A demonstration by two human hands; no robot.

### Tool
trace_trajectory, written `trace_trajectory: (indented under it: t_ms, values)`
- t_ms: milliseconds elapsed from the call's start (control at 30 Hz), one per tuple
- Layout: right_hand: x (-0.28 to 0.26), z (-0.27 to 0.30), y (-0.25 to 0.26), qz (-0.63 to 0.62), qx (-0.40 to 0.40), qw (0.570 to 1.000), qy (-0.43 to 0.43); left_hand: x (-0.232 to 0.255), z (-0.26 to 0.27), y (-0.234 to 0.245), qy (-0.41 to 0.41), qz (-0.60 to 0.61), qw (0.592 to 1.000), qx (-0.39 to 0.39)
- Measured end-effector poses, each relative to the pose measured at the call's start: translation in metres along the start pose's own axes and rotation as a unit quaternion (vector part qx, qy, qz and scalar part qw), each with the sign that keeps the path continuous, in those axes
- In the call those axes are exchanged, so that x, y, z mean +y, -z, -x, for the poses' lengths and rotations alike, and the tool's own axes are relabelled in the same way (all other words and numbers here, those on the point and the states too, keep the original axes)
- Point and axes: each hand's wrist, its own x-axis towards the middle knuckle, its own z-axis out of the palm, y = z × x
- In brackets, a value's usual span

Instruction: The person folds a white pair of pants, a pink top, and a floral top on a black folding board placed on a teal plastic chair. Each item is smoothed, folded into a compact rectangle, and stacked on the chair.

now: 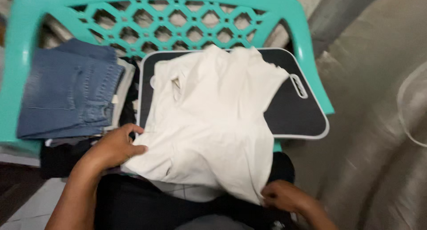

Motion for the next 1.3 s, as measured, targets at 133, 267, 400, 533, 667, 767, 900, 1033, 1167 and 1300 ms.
trace_trajectory:
  t_ms: [133,267,400,533,667,767,900,1033,1167,1300]
  values:
    - [0.014,0.022,0.069,-0.175,0.101,0.969,0.142,0.010,-0.018,0.013,0.021,0.076,0.993,0.085]
    - [0.029,0.005,0.169,-0.257,0.397,0.870,0.139,0.035,-0.088,0.013,-0.086,0.113,0.964,0.227]
    - [0.018,-0.081,0.238,-0.118,0.639,0.758,0.057,0.064,-0.167,0.008,-0.064,0.072,0.960,0.263]
    - [0.027,-0.127,0.243,-0.153,0.603,0.783,0.033,0.079,-0.196,0.002,-0.003,0.220,0.967,0.127]
    - [0.055,-0.116,0.226,-0.247,0.711,0.654,0.070,0.069,-0.184,0.010,-0.031,0.344,0.906,0.245]
    - [0.075,-0.063,0.176,-0.227,0.732,0.642,0.015,0.057,-0.156,0.023,-0.022,0.528,0.810,0.254]
    - [0.074,-0.016,0.167,-0.138,0.568,0.806,-0.089,0.063,-0.125,0.023,-0.013,0.706,0.708,-0.018]
    - [0.057,-0.008,0.192,-0.211,0.644,0.728,0.105,0.092,-0.105,0.020,0.032,0.647,0.747,-0.150]
    - [0.008,-0.054,0.230,-0.165,0.627,0.754,0.107,0.114,-0.093,0.008,-0.062,0.571,0.799,-0.177]
    - [-0.064,-0.074,0.193,-0.246,0.550,0.770,0.208,0.103,-0.092,-0.008,-0.167,0.690,0.668,-0.225]
